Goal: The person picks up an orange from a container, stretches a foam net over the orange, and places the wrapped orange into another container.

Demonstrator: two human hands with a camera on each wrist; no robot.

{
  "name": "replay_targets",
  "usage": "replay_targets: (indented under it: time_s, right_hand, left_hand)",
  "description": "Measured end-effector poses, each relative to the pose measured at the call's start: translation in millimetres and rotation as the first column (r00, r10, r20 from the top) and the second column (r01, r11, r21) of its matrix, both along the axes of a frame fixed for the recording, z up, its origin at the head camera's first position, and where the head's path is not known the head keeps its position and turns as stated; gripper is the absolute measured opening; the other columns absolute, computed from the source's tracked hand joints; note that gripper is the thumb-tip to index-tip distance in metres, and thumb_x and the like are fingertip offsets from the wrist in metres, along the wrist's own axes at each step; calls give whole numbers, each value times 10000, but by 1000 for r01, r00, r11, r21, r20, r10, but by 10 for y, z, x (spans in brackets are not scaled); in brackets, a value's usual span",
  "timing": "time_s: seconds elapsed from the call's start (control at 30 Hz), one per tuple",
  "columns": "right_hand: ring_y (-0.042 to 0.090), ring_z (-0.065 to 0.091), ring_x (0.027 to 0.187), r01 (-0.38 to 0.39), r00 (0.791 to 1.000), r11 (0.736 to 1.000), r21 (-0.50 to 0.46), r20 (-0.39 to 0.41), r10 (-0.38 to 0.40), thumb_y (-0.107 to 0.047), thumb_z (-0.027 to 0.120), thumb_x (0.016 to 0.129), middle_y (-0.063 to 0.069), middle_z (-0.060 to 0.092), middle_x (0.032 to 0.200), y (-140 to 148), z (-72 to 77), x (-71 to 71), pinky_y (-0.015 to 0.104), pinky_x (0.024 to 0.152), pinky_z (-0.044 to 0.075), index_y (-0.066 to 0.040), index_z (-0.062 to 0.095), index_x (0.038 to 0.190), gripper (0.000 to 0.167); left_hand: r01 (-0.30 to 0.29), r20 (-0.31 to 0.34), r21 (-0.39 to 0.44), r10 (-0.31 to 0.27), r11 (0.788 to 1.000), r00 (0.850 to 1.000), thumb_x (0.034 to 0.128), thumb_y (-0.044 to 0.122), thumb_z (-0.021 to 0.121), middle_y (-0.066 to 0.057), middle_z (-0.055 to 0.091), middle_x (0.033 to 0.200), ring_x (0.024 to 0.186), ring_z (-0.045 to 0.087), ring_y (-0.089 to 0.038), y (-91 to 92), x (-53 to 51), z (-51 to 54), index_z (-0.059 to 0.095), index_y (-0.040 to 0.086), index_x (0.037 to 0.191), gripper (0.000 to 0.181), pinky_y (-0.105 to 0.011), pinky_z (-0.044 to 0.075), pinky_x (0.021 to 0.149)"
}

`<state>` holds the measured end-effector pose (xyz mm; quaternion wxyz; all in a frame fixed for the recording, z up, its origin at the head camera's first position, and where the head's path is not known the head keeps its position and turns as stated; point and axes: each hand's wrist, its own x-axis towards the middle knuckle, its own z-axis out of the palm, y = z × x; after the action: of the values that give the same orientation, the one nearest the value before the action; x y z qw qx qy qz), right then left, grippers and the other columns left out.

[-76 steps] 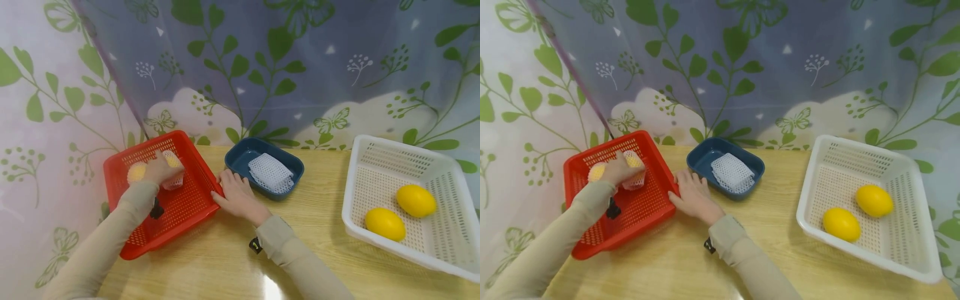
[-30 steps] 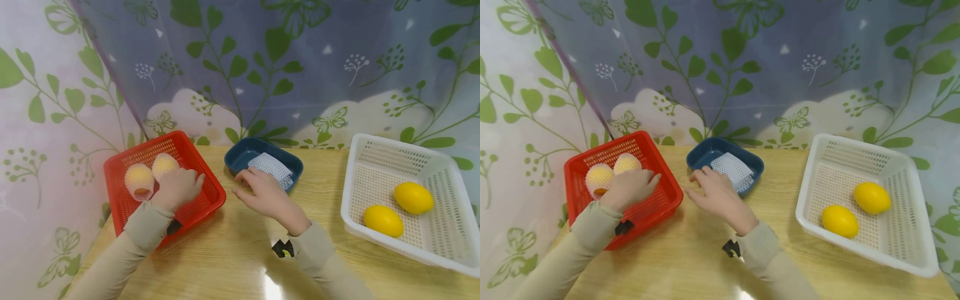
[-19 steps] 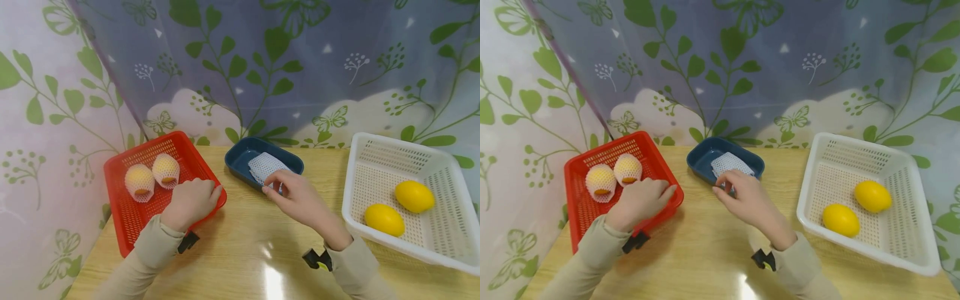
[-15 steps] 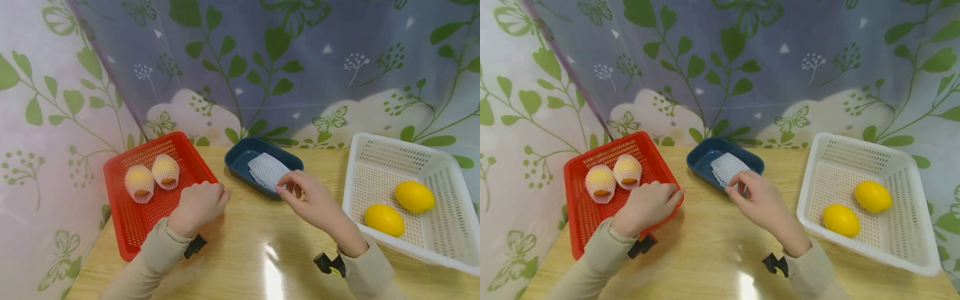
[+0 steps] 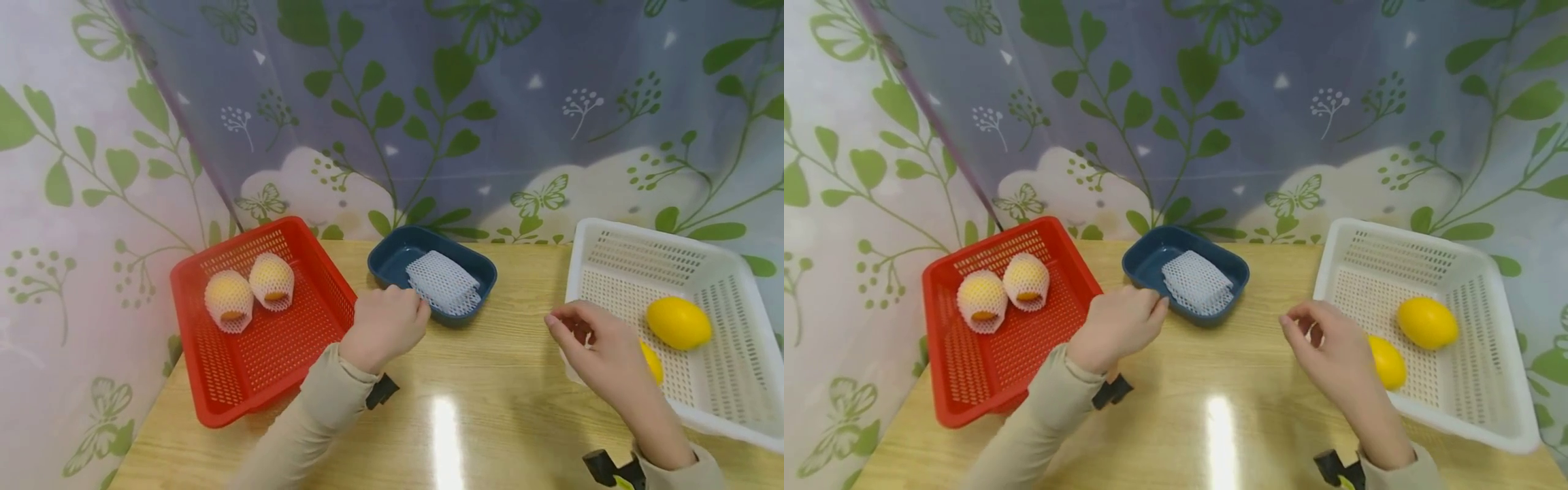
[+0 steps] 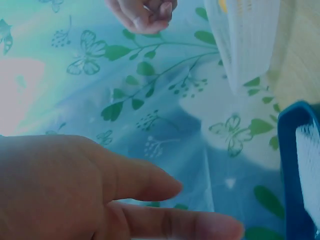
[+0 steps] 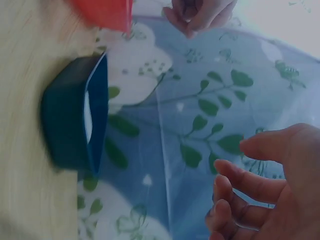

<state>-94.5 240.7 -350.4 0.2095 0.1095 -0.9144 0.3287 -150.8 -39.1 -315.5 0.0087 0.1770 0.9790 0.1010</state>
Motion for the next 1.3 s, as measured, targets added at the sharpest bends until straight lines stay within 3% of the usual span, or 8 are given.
replay_targets:
  time_s: [0.17, 0.4, 0.53, 0.8, 0.87, 1.07, 1.17, 1.3]
  right_hand:
    - [38, 447, 655, 138, 988, 990, -8, -68, -139, -82, 707, 885, 36, 623, 792, 258, -170, 66, 138, 565, 352, -54, 691, 914, 44]
    - [380, 502, 888, 329, 944, 943, 43, 19, -330, -182, 632, 921, 259, 561, 1054, 458, -324, 68, 438, 690, 382, 42, 638, 1057, 261]
    - [563, 407, 1030, 372, 918, 921, 114, 101, -383, -233, 590, 942, 382, 447, 1193, 566, -358, 35, 628, 778, 320, 98, 568, 1189, 413]
    - [694, 246, 1134, 314, 831, 937, 154, 432, -350, -422, 506, 994, 511, 219, 1336, 645, -399, -44, 730, 791, 322, 137, 327, 1396, 712]
    - [711, 239, 1137, 300, 804, 938, 171, 483, -345, -449, 494, 996, 525, 187, 1348, 644, -402, -68, 753, 789, 328, 145, 284, 1414, 756]
    - [754, 185, 1163, 273, 750, 937, 216, 562, -349, -496, 479, 990, 537, 150, 1357, 687, -417, -123, 835, 779, 295, 149, 271, 1411, 798]
    - [727, 175, 1179, 253, 752, 941, 223, 567, -336, -443, 496, 990, 545, 187, 1320, 736, -457, -136, 830, 838, 230, 180, 318, 1353, 743]
    - [680, 218, 1139, 220, 786, 946, 238, 531, -317, -323, 538, 966, 537, 280, 1220, 812, -527, -148, 766, 881, 158, 217, 392, 1231, 619]
  left_hand:
    - [7, -218, -66, -21, 998, 976, 1003, 293, 473, -19, 513, 577, 539, 572, -254, 291, -94, -110, 548, 125, 674, 377, -350, 396, 431]
    - [56, -675, -118, -121, 991, 728, 905, 303, 593, 17, 527, 570, 504, 517, -167, 682, -208, -367, 565, 172, 679, 263, -274, 373, 427]
    - [152, -714, -90, -170, 984, 679, 926, 286, 547, 18, 541, 624, 547, 480, -156, 887, -243, -472, 543, 187, 677, 268, -249, 336, 445]
    - [240, -706, -54, -207, 969, 677, 924, 285, 537, 39, 566, 712, 617, 500, -145, 1278, -245, -719, 544, 200, 703, 237, -254, 321, 494]
    - [244, -663, -77, -233, 967, 712, 942, 332, 513, 51, 583, 744, 652, 533, -137, 1382, -231, -775, 577, 211, 743, 242, -249, 355, 516]
    - [260, -339, -153, -298, 953, 892, 996, 544, 359, 48, 646, 1002, 887, 597, -158, 1684, -159, -873, 661, 229, 1068, 443, -287, 488, 681]
    - [275, -229, -182, -313, 944, 922, 982, 615, 318, 57, 626, 1105, 990, 574, -174, 1793, -111, -928, 630, 245, 1176, 521, -320, 476, 787]
    - [270, -236, -212, -317, 939, 919, 961, 638, 315, 69, 608, 1094, 1020, 536, -188, 1871, -67, -1008, 602, 273, 1119, 490, -335, 394, 829]
